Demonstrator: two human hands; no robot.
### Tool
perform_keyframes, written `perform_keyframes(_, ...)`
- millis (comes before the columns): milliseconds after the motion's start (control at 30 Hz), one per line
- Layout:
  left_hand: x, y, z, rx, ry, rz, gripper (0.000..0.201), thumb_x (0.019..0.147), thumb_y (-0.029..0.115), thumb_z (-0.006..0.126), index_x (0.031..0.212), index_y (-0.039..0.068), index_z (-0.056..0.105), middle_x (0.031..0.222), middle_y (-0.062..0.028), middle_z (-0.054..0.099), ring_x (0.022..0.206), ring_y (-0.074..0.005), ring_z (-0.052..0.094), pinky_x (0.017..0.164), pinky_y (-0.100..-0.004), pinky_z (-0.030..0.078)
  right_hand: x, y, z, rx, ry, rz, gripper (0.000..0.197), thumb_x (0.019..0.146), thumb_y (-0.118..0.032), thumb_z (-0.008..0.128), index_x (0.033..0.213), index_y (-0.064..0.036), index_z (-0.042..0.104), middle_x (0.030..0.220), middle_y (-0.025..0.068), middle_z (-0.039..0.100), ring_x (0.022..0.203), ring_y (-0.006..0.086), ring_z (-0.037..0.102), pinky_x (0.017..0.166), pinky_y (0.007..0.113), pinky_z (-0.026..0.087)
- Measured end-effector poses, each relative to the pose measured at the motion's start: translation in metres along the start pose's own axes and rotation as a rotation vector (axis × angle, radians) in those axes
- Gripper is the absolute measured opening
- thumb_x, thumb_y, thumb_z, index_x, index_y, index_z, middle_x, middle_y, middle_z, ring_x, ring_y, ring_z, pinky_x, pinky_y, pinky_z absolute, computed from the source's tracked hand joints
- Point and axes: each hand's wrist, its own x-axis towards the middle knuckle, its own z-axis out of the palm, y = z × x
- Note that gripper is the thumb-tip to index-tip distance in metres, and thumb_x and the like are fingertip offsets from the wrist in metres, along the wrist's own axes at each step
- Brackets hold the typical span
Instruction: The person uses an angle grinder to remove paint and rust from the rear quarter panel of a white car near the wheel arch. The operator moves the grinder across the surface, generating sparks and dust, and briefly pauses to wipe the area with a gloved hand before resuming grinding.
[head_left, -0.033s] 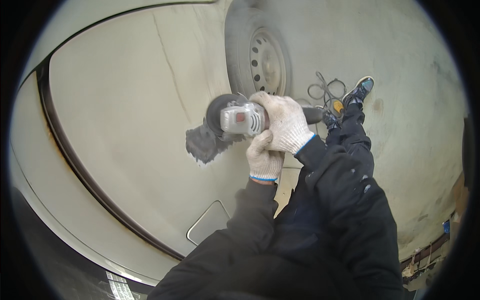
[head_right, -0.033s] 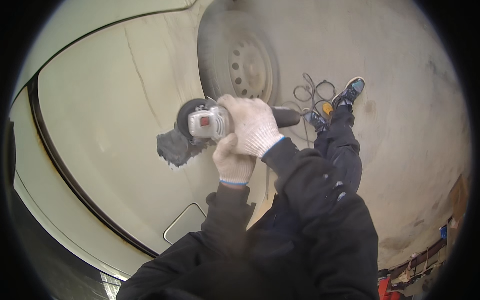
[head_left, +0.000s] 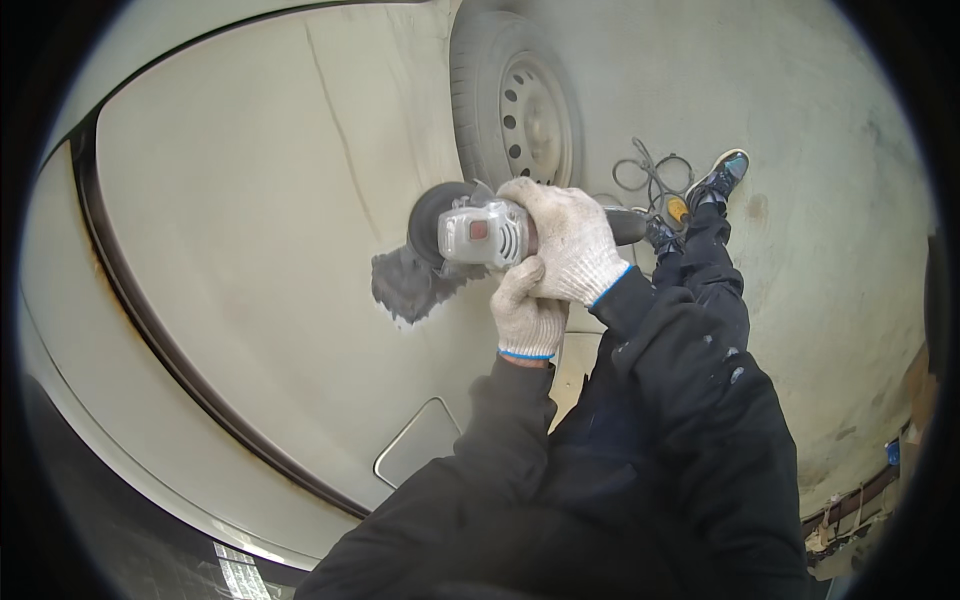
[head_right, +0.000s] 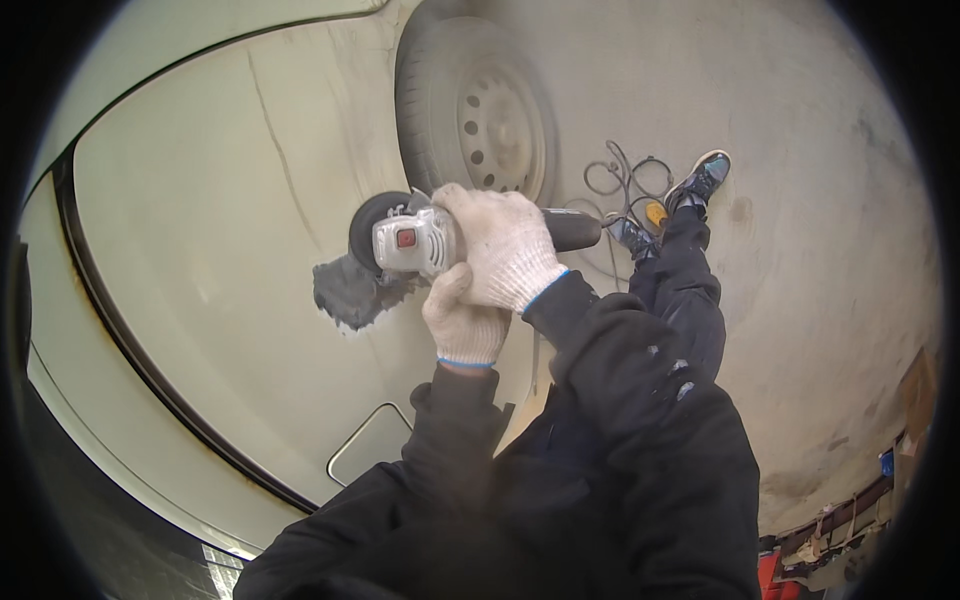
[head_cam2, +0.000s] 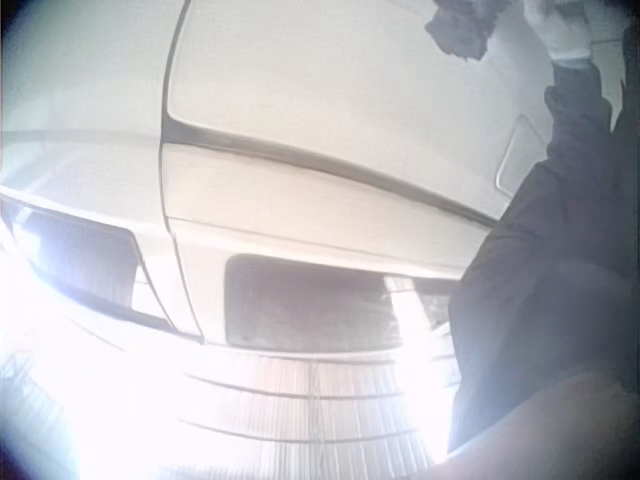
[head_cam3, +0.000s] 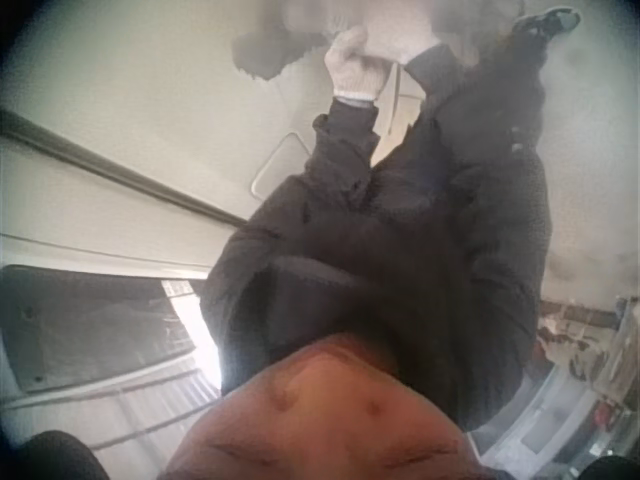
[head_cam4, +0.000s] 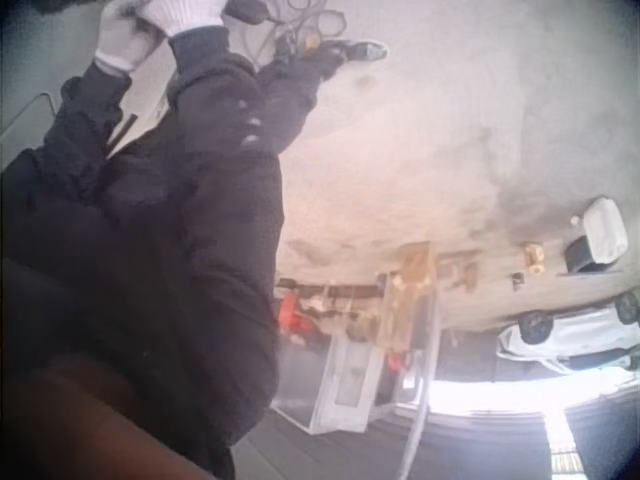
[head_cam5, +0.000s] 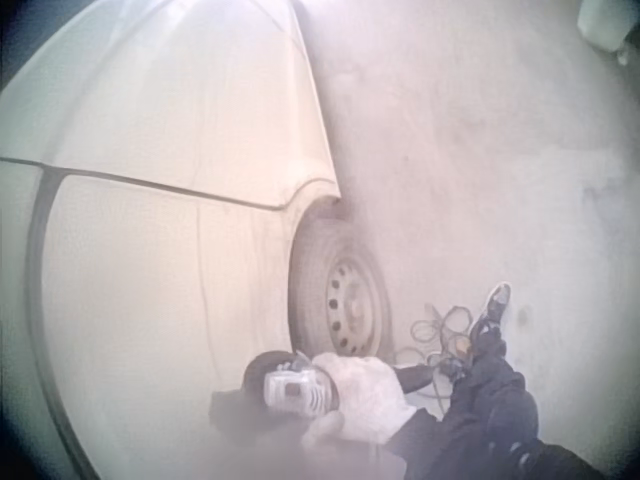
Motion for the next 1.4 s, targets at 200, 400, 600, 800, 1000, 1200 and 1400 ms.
perform_keyframes(200, -0.003, -0.011, 0.0, -0.1, 0.099, -0.112, 0.051, 0.094, 0.004, 0.061, 0.144, 0.003, 0.056, 0.142, -0.0138, 0.064, 0.135, -0.0324, 0.06, 0.119, -0.0482, 0.046, -0.008, -0.007, -0.01, -0.01, -0.148, 0.32, 0.066, 0.061, -0.02, 0.082, 0.123, -0.0095, 0.06, 0.101, 0.0195, 0.073, 0.103, 0.0403, 0.072, 0.094, 0.048, 0.055)
perform_keyframes(400, -0.014, -0.011, -0.003, -0.091, 0.144, -0.125, 0.054, 0.093, 0.006, 0.062, 0.146, 0.002, 0.054, 0.142, -0.0141, 0.063, 0.133, -0.0317, 0.061, 0.117, -0.0476, 0.048, -0.016, -0.011, -0.004, -0.068, -0.201, 0.321, 0.066, 0.062, -0.02, 0.082, 0.124, -0.0089, 0.06, 0.103, 0.0193, 0.073, 0.106, 0.0395, 0.071, 0.097, 0.049, 0.054)
perform_keyframes(600, -0.006, -0.001, -0.004, -0.024, 0.118, -0.102, 0.052, 0.093, 0.004, 0.064, 0.145, 0.002, 0.055, 0.139, -0.0137, 0.065, 0.131, -0.0301, 0.062, 0.113, -0.0457, 0.051, -0.007, -0.012, -0.006, -0.034, -0.158, 0.286, 0.067, 0.065, -0.02, 0.081, 0.128, -0.0102, 0.06, 0.108, 0.0193, 0.074, 0.109, 0.0388, 0.071, 0.097, 0.049, 0.055)
perform_keyframes(800, -0.011, 0.002, -0.004, -0.006, 0.096, -0.078, 0.053, 0.093, 0.003, 0.064, 0.146, 0.002, 0.054, 0.138, -0.0143, 0.065, 0.132, -0.0307, 0.063, 0.112, -0.0458, 0.051, -0.011, -0.014, 0.0, -0.009, -0.131, 0.35, 0.066, 0.066, -0.022, 0.081, 0.127, -0.01, 0.06, 0.109, 0.0194, 0.074, 0.107, 0.0393, 0.072, 0.095, 0.049, 0.056)
perform_keyframes(1000, -0.002, 0.008, -0.004, 0.01, 0.157, -0.122, 0.043, 0.094, 0.003, 0.063, 0.136, 0.0, 0.059, 0.128, -0.0127, 0.068, 0.122, -0.0295, 0.067, 0.108, -0.0436, 0.054, -0.004, -0.016, -0.003, -0.018, -0.154, 0.422, 0.065, 0.068, -0.024, 0.082, 0.128, -0.0107, 0.061, 0.109, 0.0211, 0.075, 0.107, 0.0409, 0.072, 0.095, 0.05, 0.057)
perform_keyframes(1200, -0.009, 0.006, 0.012, 0.01, 0.229, -0.075, 0.038, 0.094, 0.004, 0.063, 0.132, -0.002, 0.06, 0.124, -0.0132, 0.069, 0.118, -0.0285, 0.068, 0.104, -0.0429, 0.056, -0.001, -0.022, -0.008, -0.056, -0.241, 0.371, 0.066, 0.07, -0.024, 0.082, 0.129, -0.0091, 0.059, 0.109, 0.0217, 0.074, 0.109, 0.041, 0.072, 0.098, 0.049, 0.057)
perform_keyframes(1400, 0.006, 0.01, 0.013, 0.058, 0.266, -0.109, 0.049, 0.093, 0.008, 0.062, 0.14, -0.001, 0.053, 0.133, -0.0173, 0.064, 0.125, -0.0329, 0.064, 0.11, -0.0468, 0.051, 0.006, -0.017, -0.01, 0.031, -0.146, 0.487, 0.068, 0.073, -0.026, 0.081, 0.134, -0.0098, 0.057, 0.109, 0.0229, 0.074, 0.11, 0.042, 0.072, 0.097, 0.049, 0.056)
